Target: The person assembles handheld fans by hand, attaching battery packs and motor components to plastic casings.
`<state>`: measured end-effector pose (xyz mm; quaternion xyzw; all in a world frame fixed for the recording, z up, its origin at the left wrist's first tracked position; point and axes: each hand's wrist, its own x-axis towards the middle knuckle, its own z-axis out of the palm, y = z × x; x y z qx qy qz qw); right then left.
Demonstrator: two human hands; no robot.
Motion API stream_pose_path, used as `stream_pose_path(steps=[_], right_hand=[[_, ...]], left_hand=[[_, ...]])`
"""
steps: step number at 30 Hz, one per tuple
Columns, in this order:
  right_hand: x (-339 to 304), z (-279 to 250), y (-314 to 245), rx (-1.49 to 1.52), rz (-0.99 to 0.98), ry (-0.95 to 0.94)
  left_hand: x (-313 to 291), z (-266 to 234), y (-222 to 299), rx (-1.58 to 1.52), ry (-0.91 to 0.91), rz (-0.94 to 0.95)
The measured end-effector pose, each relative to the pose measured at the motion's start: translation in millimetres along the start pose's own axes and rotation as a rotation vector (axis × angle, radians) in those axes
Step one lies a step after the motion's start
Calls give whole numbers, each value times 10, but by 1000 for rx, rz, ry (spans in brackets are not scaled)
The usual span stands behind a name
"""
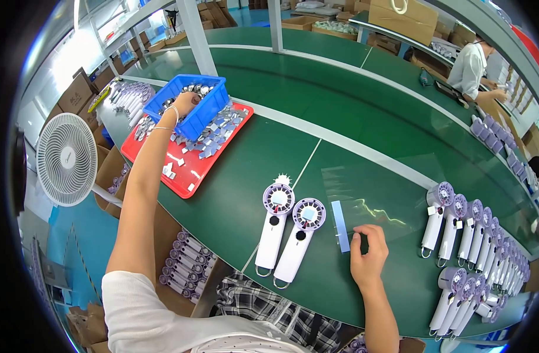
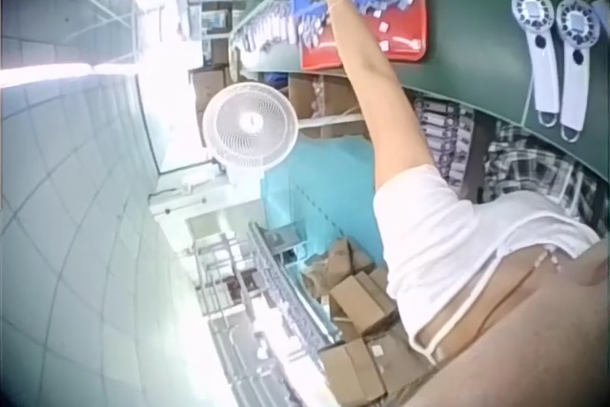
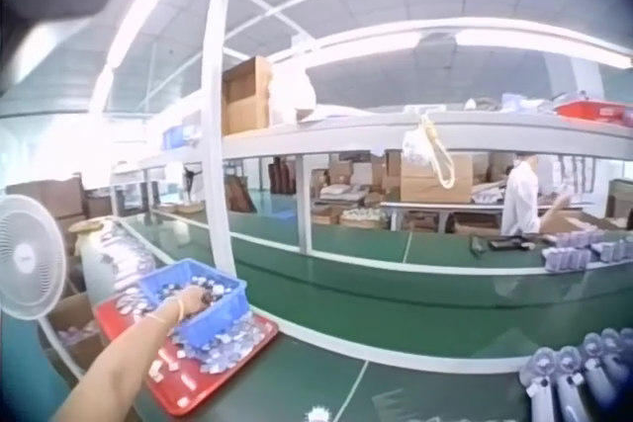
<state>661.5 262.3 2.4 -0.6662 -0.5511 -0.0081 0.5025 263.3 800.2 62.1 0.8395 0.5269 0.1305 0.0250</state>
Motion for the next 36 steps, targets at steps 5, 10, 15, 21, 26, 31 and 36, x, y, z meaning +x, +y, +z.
stream_pose_path(steps=[5,10,15,21,26,31,36], right_hand=[[20,-39,23,-35,-4,17],[22,-110,38,-38,-72,36],[122,-222,251,3,-85,16],[195,-452,476,4,-59,29],[164,-456,526,27,-68,-7],[123,-407,464,19,-55,-17],[140,-388,432,9,-71,-38]], left_hand=[[11,134,321,-13,16,42],[181,178,285,3,34,72],[329,263,278,180,70,208],[123,45,898,43,47,151],[218,131,744,-32,-39,44],[326,276,660,173,24,49],[435,468,756,225,-62,6]])
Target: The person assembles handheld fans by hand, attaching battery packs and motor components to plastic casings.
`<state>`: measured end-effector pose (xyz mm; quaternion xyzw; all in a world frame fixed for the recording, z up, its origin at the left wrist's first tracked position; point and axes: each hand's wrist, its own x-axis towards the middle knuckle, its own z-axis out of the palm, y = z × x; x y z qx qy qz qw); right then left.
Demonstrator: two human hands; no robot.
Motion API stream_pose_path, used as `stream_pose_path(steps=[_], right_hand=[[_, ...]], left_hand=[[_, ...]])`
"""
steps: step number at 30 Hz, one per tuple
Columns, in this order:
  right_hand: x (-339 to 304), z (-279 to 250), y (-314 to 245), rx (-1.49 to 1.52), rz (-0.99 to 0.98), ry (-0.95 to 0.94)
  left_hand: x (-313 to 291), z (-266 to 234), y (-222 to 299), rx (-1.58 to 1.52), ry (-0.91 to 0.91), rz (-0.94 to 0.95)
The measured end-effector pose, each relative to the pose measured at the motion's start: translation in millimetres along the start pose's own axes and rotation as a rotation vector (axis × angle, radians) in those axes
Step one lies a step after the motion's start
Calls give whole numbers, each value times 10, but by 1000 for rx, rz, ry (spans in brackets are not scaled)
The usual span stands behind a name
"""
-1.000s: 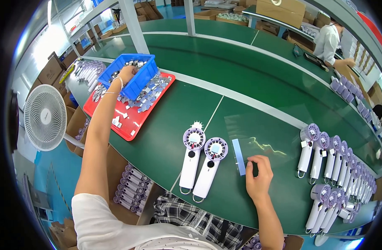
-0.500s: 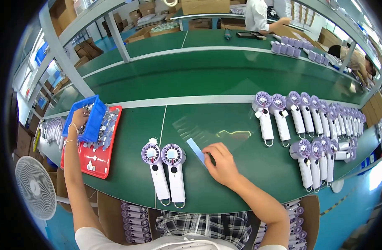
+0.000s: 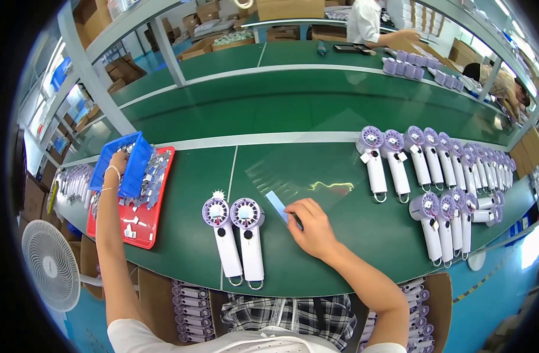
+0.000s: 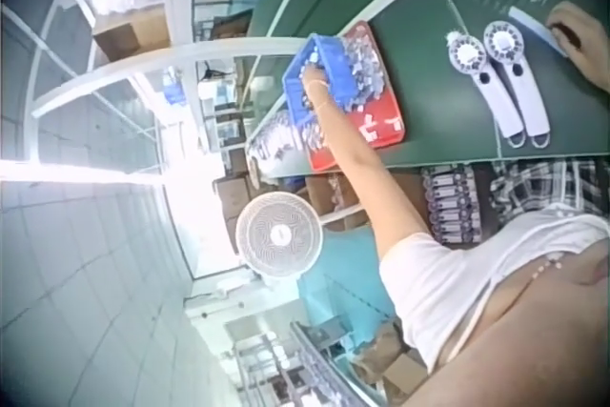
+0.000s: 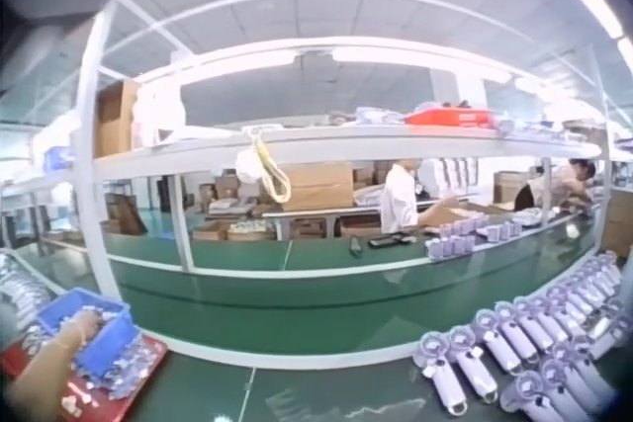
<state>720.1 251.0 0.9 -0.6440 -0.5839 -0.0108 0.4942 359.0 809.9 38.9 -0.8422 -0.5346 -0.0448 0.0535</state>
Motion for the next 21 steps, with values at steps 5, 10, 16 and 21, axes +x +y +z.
stream_pose_path(steps=[5,10,16,21], right_hand=[[-45,143,-356,-11,-2,11],[-116,259,-586,-68,20,18],[-142,433,-630,-43,3,-16],[-122,431,-605,-45,4,-35]], left_hand=[[31,-146,-519,73,-70,-133],[-241,-453,-293,16,-113,-160],[-486,-697,-281,-2,-138,-266],[-417,-592,-263,30,-94,-239]])
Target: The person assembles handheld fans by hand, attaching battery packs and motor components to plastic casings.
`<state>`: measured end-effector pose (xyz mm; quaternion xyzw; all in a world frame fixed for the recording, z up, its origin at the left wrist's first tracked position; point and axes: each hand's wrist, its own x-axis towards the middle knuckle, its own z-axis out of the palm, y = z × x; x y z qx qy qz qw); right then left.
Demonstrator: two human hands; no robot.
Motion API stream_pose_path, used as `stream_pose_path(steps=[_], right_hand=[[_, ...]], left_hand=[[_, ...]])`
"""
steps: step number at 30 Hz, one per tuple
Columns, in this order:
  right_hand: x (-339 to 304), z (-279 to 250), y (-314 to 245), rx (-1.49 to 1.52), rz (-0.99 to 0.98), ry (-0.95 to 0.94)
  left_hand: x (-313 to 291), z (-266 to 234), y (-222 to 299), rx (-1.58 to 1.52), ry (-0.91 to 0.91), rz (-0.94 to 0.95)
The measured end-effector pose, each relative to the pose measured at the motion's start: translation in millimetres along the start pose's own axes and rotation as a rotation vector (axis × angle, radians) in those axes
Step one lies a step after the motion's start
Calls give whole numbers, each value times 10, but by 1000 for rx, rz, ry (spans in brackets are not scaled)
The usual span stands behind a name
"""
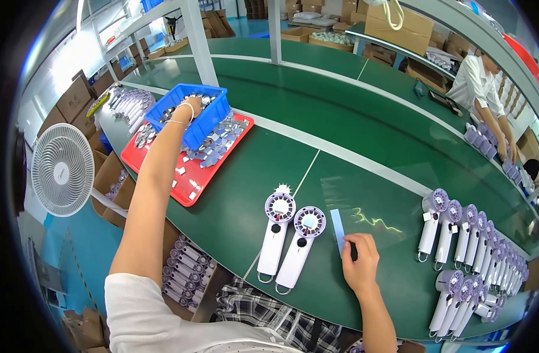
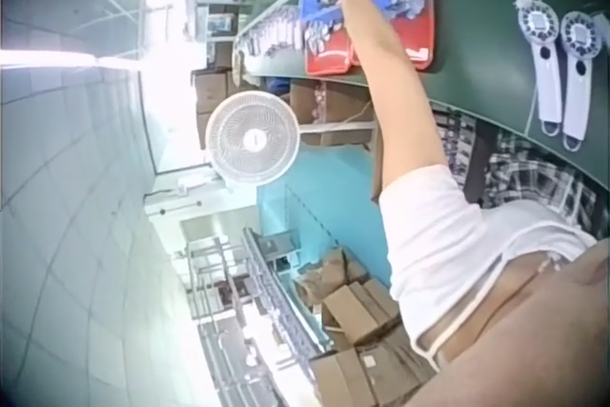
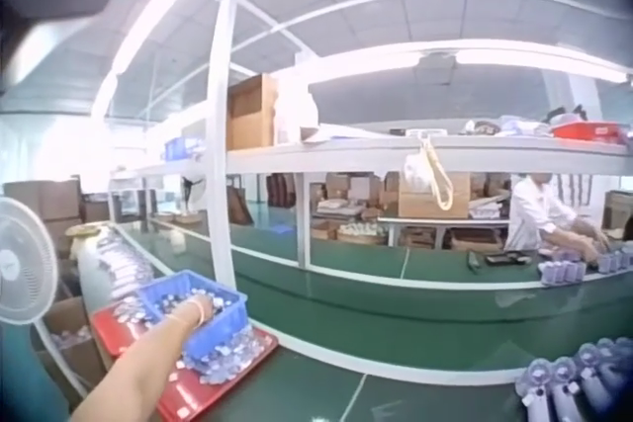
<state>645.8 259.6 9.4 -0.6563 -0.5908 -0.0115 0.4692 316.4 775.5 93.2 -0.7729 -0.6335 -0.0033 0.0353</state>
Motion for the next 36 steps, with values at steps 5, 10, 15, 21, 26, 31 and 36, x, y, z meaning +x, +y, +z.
stream_pose_path(steps=[5,10,15,21,26,31,36], right_hand=[[-21,-5,53,11,1,3],[-42,39,60,34,8,-24],[-33,52,7,12,11,-9],[-26,79,-43,9,51,-23],[-21,185,-98,290,171,144],[345,377,-469,65,-270,-95],[184,546,-207,45,-269,-111]], left_hand=[[-4,54,3,22,45,55],[-20,23,-154,89,35,96],[-129,-145,-401,-283,3,-6],[-456,-343,-456,-1203,51,140],[-1782,-244,599,-1501,-256,640],[-2876,272,1554,-1778,-926,722],[-3161,897,1998,-1929,-966,650]])
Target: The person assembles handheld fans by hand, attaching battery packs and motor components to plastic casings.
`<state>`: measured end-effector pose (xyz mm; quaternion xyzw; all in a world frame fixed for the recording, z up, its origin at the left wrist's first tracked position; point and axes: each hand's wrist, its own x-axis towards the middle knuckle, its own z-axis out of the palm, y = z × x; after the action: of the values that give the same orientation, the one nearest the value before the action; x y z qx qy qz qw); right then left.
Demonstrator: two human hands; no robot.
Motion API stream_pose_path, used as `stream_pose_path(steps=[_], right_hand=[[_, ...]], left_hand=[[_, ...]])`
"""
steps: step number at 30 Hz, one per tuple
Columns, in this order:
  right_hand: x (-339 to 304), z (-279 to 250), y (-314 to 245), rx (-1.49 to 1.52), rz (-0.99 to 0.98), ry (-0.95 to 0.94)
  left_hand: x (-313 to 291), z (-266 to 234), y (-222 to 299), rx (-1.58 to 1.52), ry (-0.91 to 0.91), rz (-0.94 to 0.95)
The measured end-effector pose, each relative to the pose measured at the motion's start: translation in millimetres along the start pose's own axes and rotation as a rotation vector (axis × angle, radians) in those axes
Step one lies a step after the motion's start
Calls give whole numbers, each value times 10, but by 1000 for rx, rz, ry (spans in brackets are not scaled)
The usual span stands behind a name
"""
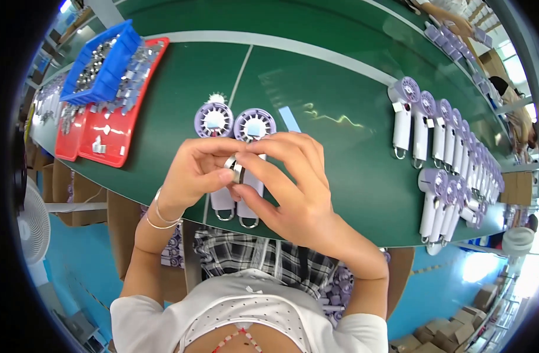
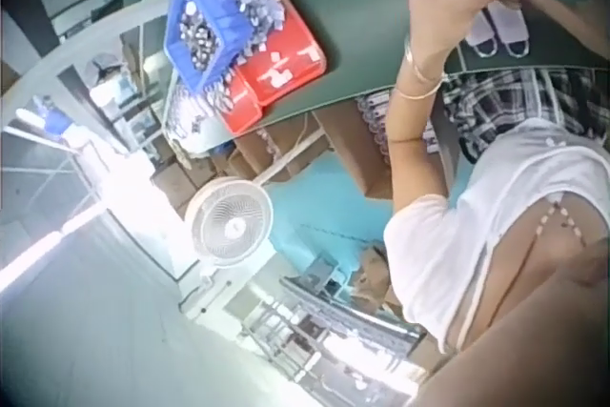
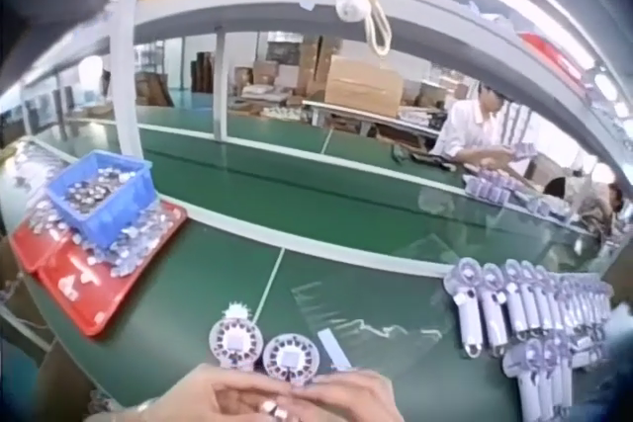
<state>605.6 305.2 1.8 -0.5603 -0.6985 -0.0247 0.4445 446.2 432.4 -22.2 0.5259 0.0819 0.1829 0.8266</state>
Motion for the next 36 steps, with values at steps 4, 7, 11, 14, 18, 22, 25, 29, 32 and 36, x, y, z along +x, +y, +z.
stream_pose_path(steps=[4,7,11,14,18,22,25,29,32,36], right_hand=[[-191,57,38,-36,38,1],[-268,129,79,-167,-43,-16],[-356,222,131,-227,-122,-25],[-432,245,150,-68,35,85],[-844,181,537,-102,277,75],[-1217,314,738,-249,371,-15],[-1277,328,798,-337,347,-61],[-1318,323,783,-409,352,-119],[-1286,297,782,-413,376,-132],[-1177,306,744,-401,409,-190]], left_hand=[[-67,25,-252,-68,58,-70],[-124,0,-346,-68,91,-85],[-185,-59,-441,-63,120,-64],[-293,-152,-472,162,198,28],[-546,-366,-588,900,490,279],[-739,-720,-812,1538,701,284],[-804,-872,-849,1671,750,133],[-759,-910,-878,1759,690,104],[-715,-887,-903,1770,667,108],[-715,-876,-876,1696,710,86]])
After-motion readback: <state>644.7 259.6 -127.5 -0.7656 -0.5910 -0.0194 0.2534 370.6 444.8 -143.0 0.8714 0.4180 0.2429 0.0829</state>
